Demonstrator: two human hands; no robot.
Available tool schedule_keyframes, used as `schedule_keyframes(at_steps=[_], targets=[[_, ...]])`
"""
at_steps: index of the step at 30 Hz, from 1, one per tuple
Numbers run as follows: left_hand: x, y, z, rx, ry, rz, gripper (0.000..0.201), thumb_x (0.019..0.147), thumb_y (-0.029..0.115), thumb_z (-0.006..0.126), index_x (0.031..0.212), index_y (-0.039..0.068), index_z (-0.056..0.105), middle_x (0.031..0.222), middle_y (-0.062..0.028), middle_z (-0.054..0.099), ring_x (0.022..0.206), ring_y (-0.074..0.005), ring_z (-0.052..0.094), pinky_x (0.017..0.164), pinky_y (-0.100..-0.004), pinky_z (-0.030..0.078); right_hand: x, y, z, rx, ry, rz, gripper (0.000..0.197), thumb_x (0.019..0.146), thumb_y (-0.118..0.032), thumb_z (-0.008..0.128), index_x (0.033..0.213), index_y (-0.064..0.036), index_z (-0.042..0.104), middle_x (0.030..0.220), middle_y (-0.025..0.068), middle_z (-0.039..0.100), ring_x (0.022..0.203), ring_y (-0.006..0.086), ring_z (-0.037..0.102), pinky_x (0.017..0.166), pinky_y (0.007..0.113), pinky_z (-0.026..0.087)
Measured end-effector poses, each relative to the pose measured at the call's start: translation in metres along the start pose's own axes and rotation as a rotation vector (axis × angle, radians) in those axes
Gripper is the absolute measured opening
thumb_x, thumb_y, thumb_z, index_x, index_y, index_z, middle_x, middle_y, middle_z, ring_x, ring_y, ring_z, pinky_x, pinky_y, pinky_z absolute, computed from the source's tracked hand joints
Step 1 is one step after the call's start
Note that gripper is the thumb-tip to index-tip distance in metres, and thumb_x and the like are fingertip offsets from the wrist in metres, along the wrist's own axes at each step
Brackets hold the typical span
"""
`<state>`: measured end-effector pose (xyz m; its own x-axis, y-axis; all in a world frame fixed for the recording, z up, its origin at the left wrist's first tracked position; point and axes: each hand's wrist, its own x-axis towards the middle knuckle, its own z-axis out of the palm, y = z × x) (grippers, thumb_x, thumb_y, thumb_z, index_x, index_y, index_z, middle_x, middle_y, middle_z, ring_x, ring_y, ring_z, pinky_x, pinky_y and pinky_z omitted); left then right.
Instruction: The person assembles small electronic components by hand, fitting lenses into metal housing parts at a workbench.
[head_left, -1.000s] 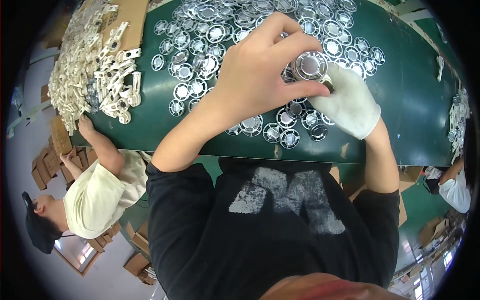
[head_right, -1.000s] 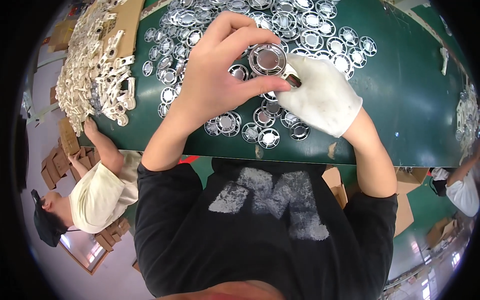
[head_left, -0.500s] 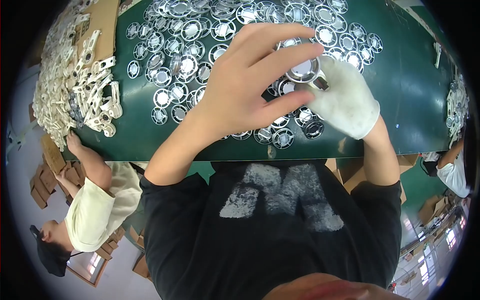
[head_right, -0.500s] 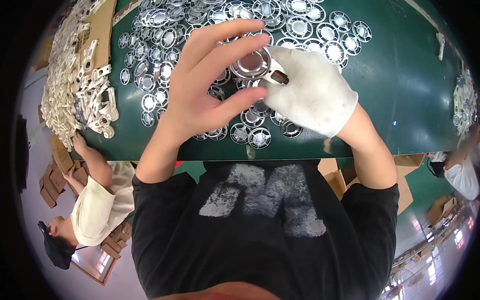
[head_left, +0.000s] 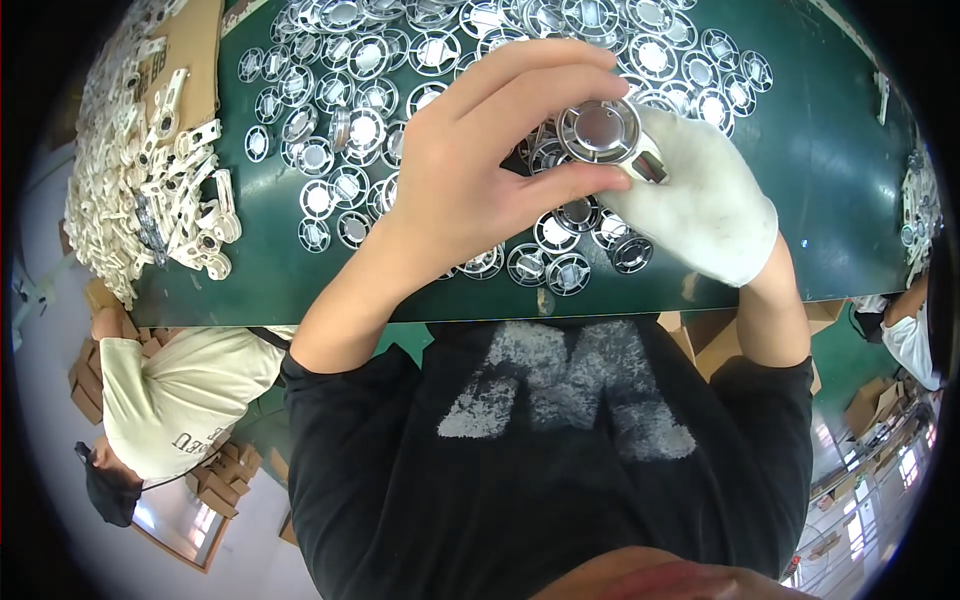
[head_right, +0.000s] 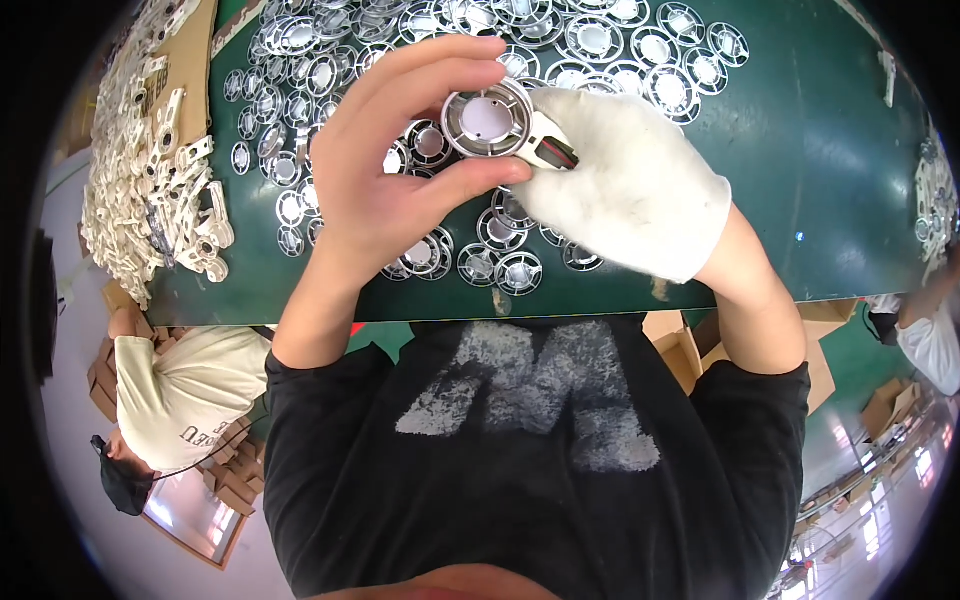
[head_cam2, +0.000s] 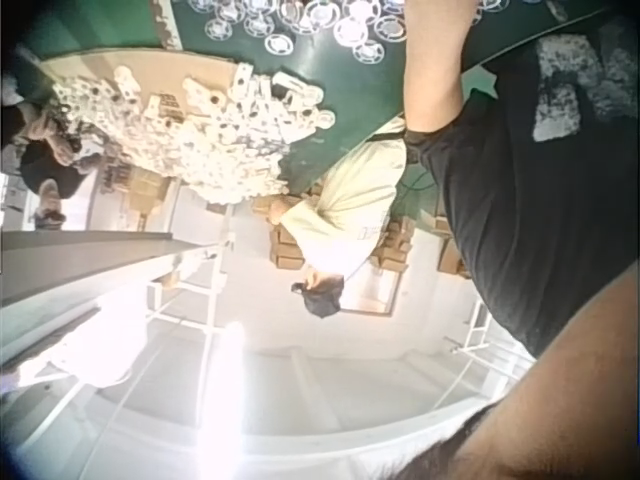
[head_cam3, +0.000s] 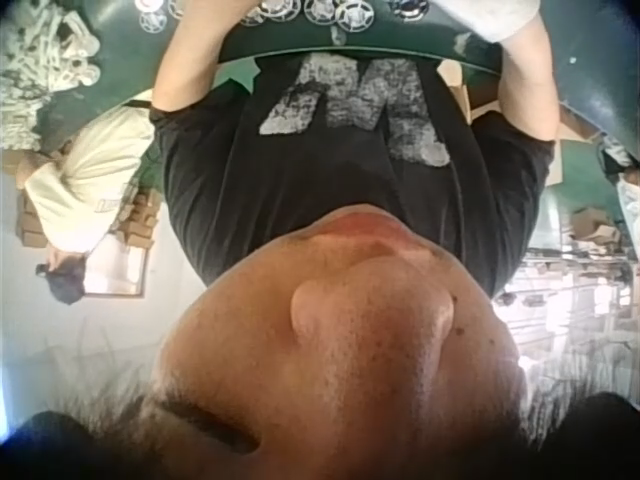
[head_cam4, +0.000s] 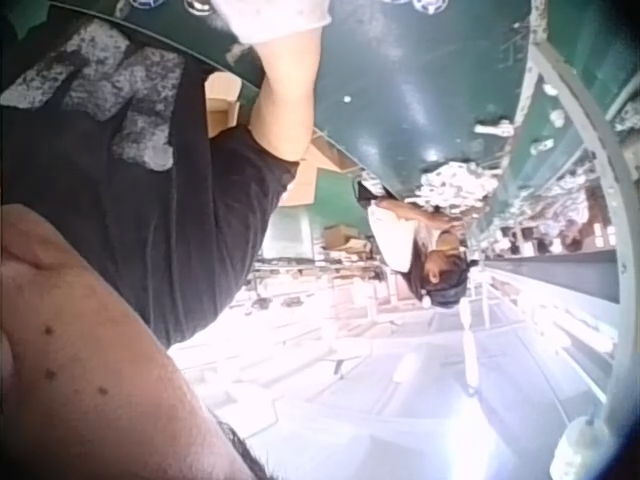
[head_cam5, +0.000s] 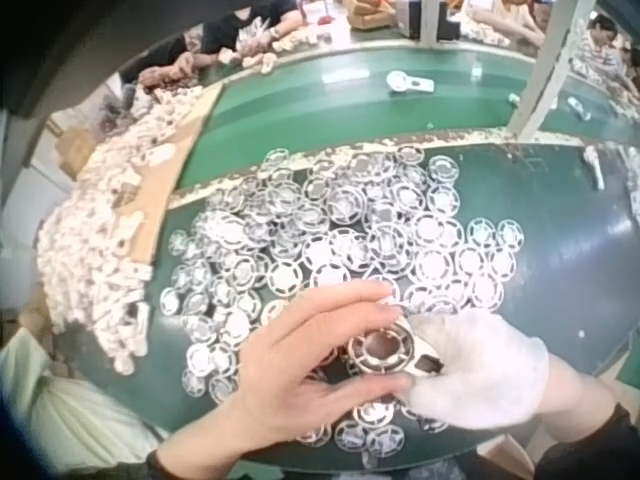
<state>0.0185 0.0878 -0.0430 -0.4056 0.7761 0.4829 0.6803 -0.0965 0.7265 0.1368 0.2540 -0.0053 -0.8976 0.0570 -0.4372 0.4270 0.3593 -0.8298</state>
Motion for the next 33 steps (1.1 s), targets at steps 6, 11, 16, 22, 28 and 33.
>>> schedule_keyframes(at_steps=[6, 11, 16, 22, 28, 33], targets=[[-0.004, -0.001, -0.002, -0.108, -0.040, 0.071, 0.053, 0.071, 0.000, 0.085, 0.120, -0.003, 0.067, 0.124, -0.0192, 0.069, 0.112, -0.0285, 0.070, 0.091, -0.0324, 0.059, -0.002, -0.008, -0.016, 0.134, -0.210, -0.015, 0.032, 0.088, -0.018, 0.059, 0.112, 0.0019, 0.063, 0.078, 0.0039, 0.063, 0.072, 0.0133, 0.059, 0.068, 0.029, 0.049], [-0.002, -0.012, 0.001, -0.093, -0.117, 0.282, 0.055, 0.075, 0.001, 0.083, 0.127, -0.005, 0.062, 0.130, -0.0228, 0.065, 0.118, -0.0303, 0.066, 0.097, -0.0362, 0.056, -0.003, 0.013, 0.013, 0.118, 0.097, -0.135, 0.035, 0.094, -0.039, 0.061, 0.099, -0.0047, 0.065, 0.072, 0.0077, 0.062, 0.065, 0.0215, 0.061, 0.064, 0.037, 0.049], [-0.001, 0.009, 0.000, -0.552, -0.047, -0.195, 0.051, 0.077, 0.006, 0.080, 0.126, 0.002, 0.066, 0.124, -0.0127, 0.070, 0.108, -0.0253, 0.070, 0.095, -0.0331, 0.055, 0.002, 0.006, 0.011, -0.058, 0.130, -0.189, 0.036, 0.093, -0.042, 0.064, 0.104, -0.0077, 0.066, 0.080, 0.0121, 0.070, 0.077, 0.0315, 0.071, 0.068, 0.040, 0.054], [-0.001, 0.010, 0.012, -0.649, 0.061, -0.260, 0.028, 0.081, 0.001, 0.078, 0.109, -0.001, 0.073, 0.112, -0.0134, 0.075, 0.101, -0.0212, 0.073, 0.089, -0.0308, 0.058, 0.004, 0.028, 0.025, -0.498, 0.476, -0.538, 0.032, 0.087, -0.031, 0.071, 0.110, -0.0089, 0.063, 0.068, 0.0096, 0.069, 0.063, 0.0314, 0.070, 0.055, 0.040, 0.055], [0.031, 0.004, -0.025, -0.309, -0.210, -0.132, 0.028, 0.085, -0.003, 0.074, 0.112, -0.002, 0.070, 0.124, -0.0120, 0.062, 0.102, -0.0170, 0.063, 0.085, -0.0279, 0.053, 0.000, 0.019, 0.020, -0.323, 0.514, -0.481, 0.042, 0.087, -0.037, 0.073, 0.114, -0.0058, 0.064, 0.073, 0.0095, 0.071, 0.065, 0.0287, 0.072, 0.058, 0.037, 0.057], [0.064, -0.069, -0.091, -0.391, 0.025, -0.599, 0.025, 0.102, 0.020, 0.059, 0.117, 0.003, 0.070, 0.103, -0.0005, 0.070, 0.090, -0.0110, 0.067, 0.081, -0.0291, 0.056, 0.002, 0.010, 0.018, -0.115, 0.499, -0.444, 0.051, 0.085, -0.016, 0.074, 0.131, -0.0030, 0.057, 0.099, 0.0097, 0.071, 0.083, 0.0217, 0.070, 0.075, 0.032, 0.056]])
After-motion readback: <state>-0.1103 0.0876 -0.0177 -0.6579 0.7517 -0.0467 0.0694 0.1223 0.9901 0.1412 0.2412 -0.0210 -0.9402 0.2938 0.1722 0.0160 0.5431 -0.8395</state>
